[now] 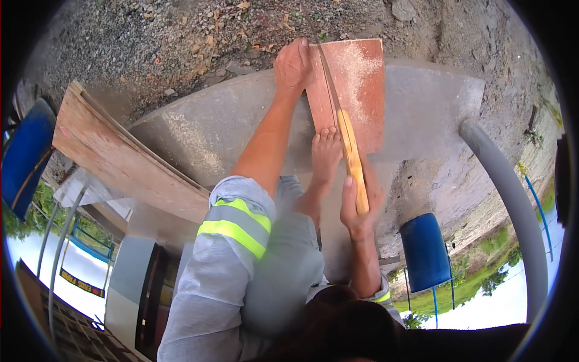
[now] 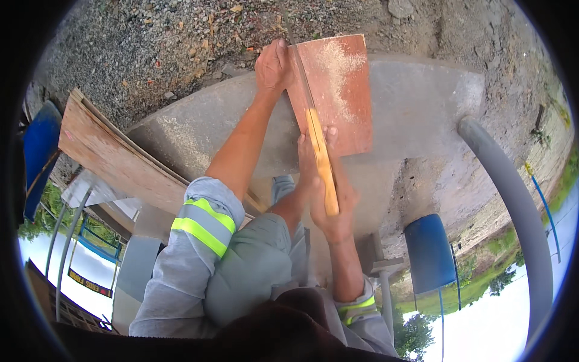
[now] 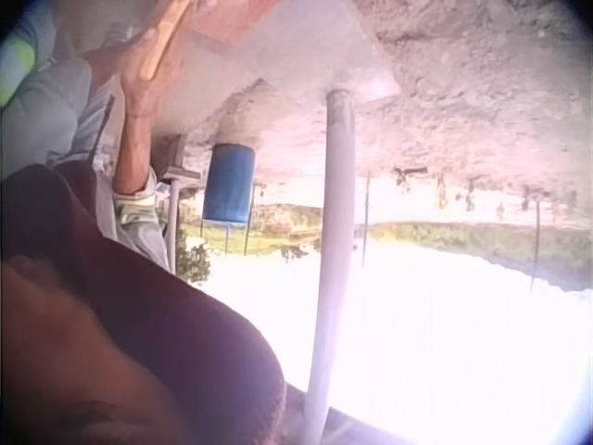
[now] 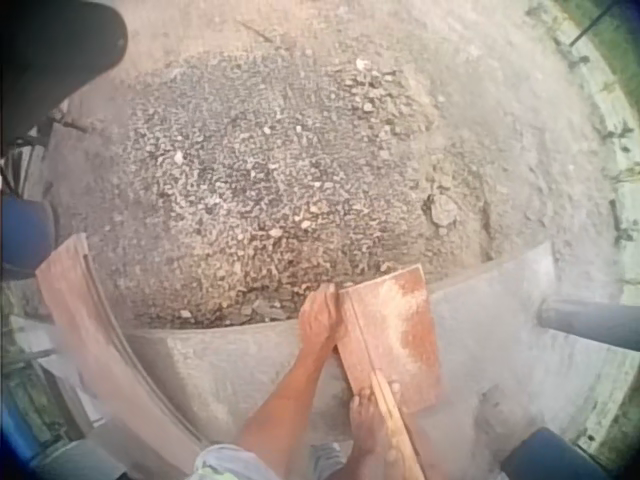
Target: The person saws a piece of wood into two smaller sections, measures one section using a tape measure, and then nails a small wooden block onto the edge of a larger plywood board using a hammer.
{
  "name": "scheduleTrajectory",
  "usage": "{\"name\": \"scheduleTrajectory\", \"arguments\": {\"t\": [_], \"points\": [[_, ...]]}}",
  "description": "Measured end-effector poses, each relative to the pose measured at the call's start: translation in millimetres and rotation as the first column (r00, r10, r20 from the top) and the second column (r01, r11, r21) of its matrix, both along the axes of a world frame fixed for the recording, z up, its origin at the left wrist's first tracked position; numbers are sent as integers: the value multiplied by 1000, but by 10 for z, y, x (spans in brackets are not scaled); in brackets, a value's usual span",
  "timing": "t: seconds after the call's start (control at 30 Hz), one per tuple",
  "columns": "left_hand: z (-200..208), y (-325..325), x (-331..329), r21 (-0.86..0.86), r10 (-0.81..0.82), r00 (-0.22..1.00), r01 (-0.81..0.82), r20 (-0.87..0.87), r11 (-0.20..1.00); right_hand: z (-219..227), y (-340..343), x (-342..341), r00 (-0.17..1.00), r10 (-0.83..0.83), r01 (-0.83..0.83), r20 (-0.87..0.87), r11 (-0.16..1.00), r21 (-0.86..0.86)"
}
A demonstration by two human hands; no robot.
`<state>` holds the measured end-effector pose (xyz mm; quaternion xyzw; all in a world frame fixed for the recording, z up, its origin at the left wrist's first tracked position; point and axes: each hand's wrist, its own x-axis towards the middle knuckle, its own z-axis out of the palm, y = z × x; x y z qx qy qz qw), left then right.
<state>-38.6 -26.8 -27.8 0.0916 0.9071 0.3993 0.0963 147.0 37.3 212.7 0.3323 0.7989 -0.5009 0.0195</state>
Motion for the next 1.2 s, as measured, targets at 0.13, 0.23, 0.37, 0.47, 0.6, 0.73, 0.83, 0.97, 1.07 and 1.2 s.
{"name": "scheduleTrajectory", "arguments": {"t": [0.13,0.23,0.37,0.47,0.6,0.73,0.83,0.97,1.07,1.2], "points": [[-46,184,95,23,-44,999,43,26,999,-710,242,-1009,993,-92,90,-78,996,-29],[-95,-185,-9,-71,-13,1000,15,26,997,-277,-88,-153,999,-45,46,28,998,-37],[-52,-7,132,-38,-15,999,16,45,999,856,-168,746,970,-60,74,237,996,-49],[-19,-134,-78,-49,-13,1000,13,-1,999,143,-109,77,997,-42,45,60,998,-52],[-44,192,62,46,-63,997,61,41,997,-757,253,-1116,993,-107,104,-44,991,-79],[-145,-224,48,-75,-14,999,16,33,997,-152,-88,-169,1000,13,-13,10,1000,-15],[-106,-38,92,4,-10,999,10,42,1000,688,-145,616,979,14,-1,203,998,-68],[-61,-119,-113,-9,-21,1000,21,-2,1000,-92,-102,-33,998,-19,17,-55,999,-39],[-68,251,96,133,-66,996,57,66,989,-837,338,-1353,994,-97,94,-51,993,-68],[-96,-112,187,-24,-54,996,56,74,998,-536,11,-525,989,-109,107,-96,994,-26]]}}
